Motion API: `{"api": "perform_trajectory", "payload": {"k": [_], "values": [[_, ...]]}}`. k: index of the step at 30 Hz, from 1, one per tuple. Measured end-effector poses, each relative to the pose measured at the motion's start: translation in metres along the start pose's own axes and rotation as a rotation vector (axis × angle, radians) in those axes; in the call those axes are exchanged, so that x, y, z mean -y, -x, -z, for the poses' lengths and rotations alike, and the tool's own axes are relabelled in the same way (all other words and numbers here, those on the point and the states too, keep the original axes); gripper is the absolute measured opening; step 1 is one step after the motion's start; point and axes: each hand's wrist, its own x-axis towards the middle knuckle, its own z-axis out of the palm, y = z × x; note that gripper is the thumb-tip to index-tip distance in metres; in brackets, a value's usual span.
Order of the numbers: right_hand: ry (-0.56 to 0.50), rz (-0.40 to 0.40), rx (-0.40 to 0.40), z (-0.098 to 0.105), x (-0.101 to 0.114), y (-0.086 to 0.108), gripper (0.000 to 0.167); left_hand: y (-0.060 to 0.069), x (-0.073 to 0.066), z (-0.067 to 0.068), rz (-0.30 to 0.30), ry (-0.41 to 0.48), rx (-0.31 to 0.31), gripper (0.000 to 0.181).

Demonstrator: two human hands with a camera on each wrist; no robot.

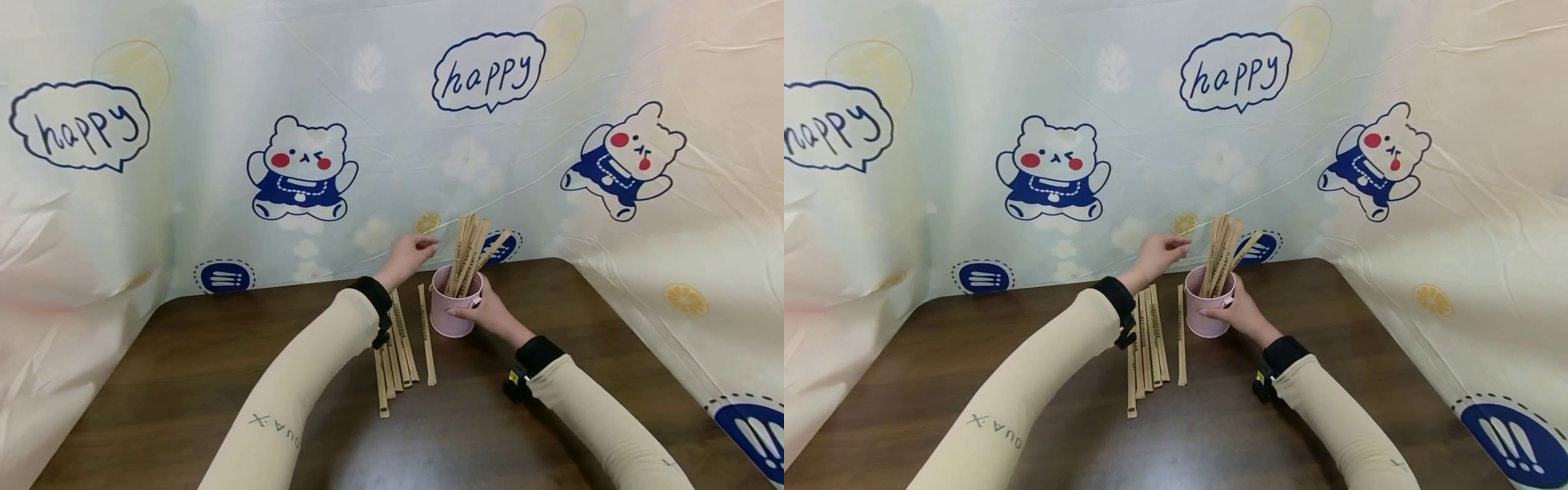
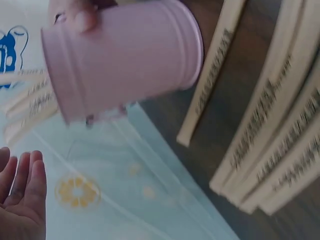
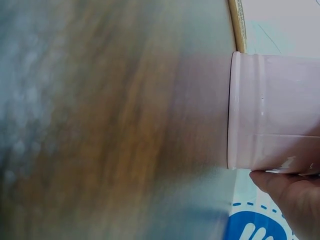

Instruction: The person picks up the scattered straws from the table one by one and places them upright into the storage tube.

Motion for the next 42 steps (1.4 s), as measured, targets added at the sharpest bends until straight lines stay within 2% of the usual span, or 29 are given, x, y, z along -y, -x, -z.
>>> {"api": "perform_trajectory", "payload": {"k": [3, 9, 12, 15, 18, 23, 25, 31, 36, 38, 42], "values": [[0.000, 0.001, 0.003, -0.001, 0.000, -0.001, 0.104, 0.003, 0.005, 0.020, 0.017, -0.014, -0.040, 0.030], [-0.001, -0.018, 0.001, 0.000, 0.003, 0.000, 0.103, 0.012, 0.015, 0.055, 0.090, 0.083, -0.101, 0.030], [-0.002, -0.016, 0.007, -0.001, 0.003, 0.001, 0.103, 0.018, 0.023, 0.065, 0.132, 0.124, -0.107, 0.032], [-0.008, -0.019, 0.009, -0.001, 0.004, 0.001, 0.103, 0.025, 0.035, 0.069, 0.177, 0.159, -0.108, 0.033], [-0.005, -0.024, 0.012, -0.002, 0.003, 0.001, 0.103, 0.033, 0.052, 0.067, 0.241, 0.195, -0.101, 0.034], [-0.013, -0.009, 0.011, -0.001, 0.002, 0.001, 0.103, 0.053, 0.081, 0.050, 0.393, 0.237, -0.098, 0.030], [-0.020, -0.001, 0.010, 0.000, 0.002, 0.002, 0.103, 0.059, 0.092, 0.042, 0.454, 0.231, -0.106, 0.028], [-0.016, -0.014, 0.012, -0.002, 0.003, 0.004, 0.103, 0.072, 0.118, 0.019, 0.586, 0.201, -0.114, 0.022], [-0.003, -0.026, 0.020, -0.004, 0.001, 0.005, 0.103, 0.078, 0.125, 0.007, 0.665, 0.164, -0.133, 0.012], [-0.004, -0.020, 0.017, -0.003, 0.001, 0.005, 0.102, 0.078, 0.124, 0.005, 0.670, 0.138, -0.143, 0.008], [-0.008, -0.005, 0.003, -0.001, 0.002, 0.002, 0.101, 0.076, 0.118, 0.003, 0.646, 0.021, -0.131, 0.007]]}}
